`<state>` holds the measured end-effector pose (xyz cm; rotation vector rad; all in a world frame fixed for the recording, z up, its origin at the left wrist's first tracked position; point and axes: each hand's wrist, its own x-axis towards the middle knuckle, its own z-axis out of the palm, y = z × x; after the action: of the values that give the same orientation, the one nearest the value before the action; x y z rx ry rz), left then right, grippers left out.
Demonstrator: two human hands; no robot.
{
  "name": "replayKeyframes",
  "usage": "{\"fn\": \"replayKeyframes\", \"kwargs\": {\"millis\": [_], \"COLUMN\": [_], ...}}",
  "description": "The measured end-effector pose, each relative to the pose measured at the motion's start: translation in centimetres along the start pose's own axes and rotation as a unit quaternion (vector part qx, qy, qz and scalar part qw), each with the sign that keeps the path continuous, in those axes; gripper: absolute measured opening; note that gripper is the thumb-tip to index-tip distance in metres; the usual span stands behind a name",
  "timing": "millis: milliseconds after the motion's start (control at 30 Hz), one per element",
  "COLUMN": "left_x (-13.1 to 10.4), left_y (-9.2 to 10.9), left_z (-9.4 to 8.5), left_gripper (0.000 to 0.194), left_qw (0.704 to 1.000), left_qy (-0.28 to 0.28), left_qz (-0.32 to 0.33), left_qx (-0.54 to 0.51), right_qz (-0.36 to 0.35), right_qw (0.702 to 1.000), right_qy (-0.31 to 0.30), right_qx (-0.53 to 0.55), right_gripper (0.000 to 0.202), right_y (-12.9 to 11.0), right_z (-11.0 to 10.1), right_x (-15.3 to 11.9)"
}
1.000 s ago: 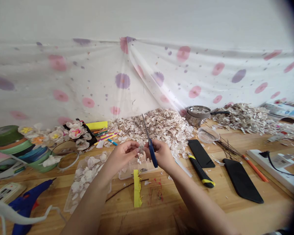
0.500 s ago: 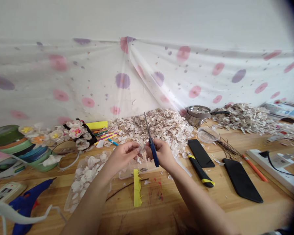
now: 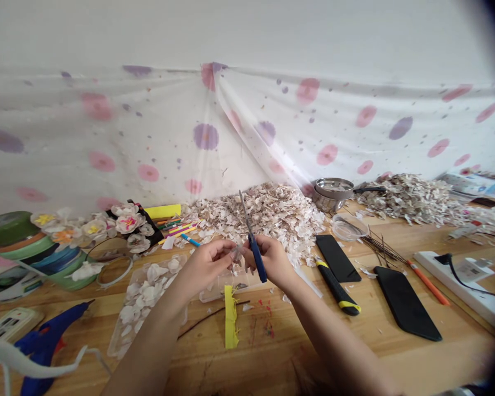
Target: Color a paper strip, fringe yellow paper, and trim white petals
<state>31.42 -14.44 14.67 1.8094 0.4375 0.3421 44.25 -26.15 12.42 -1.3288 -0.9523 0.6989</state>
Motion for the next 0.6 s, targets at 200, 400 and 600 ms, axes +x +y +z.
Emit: {"fn": "replayKeyframes", "kwargs": {"millis": [200,400,600], "left_x": [-0.7,-0.6,-0.5], "left_y": [0.3,0.4,0.8], "left_z": [-0.9,-0.6,0.3], "left_gripper": [0.046,0.045,0.042], "left_qw": [0.998,0.997,0.993], "left_qy": [-0.051,-0.040,-0.004], "left_qz": [0.029,0.027,0.003], "left_qx": [-0.012,-0.062,-0.116], "right_qz": [0.013,-0.040,-0.085], "right_qw": [0.999,0.999,0.994], "right_qy": [-0.032,-0.015,0.021], "right_qx": [-0.001,-0.018,-0.062], "right_gripper": [0.022,0.011,0.008], "right_y": [-0.5,-0.8,0.1], "right_z": [0.0,0.3,0.0], "right_x": [-0.3,-0.5,-0.4]}}
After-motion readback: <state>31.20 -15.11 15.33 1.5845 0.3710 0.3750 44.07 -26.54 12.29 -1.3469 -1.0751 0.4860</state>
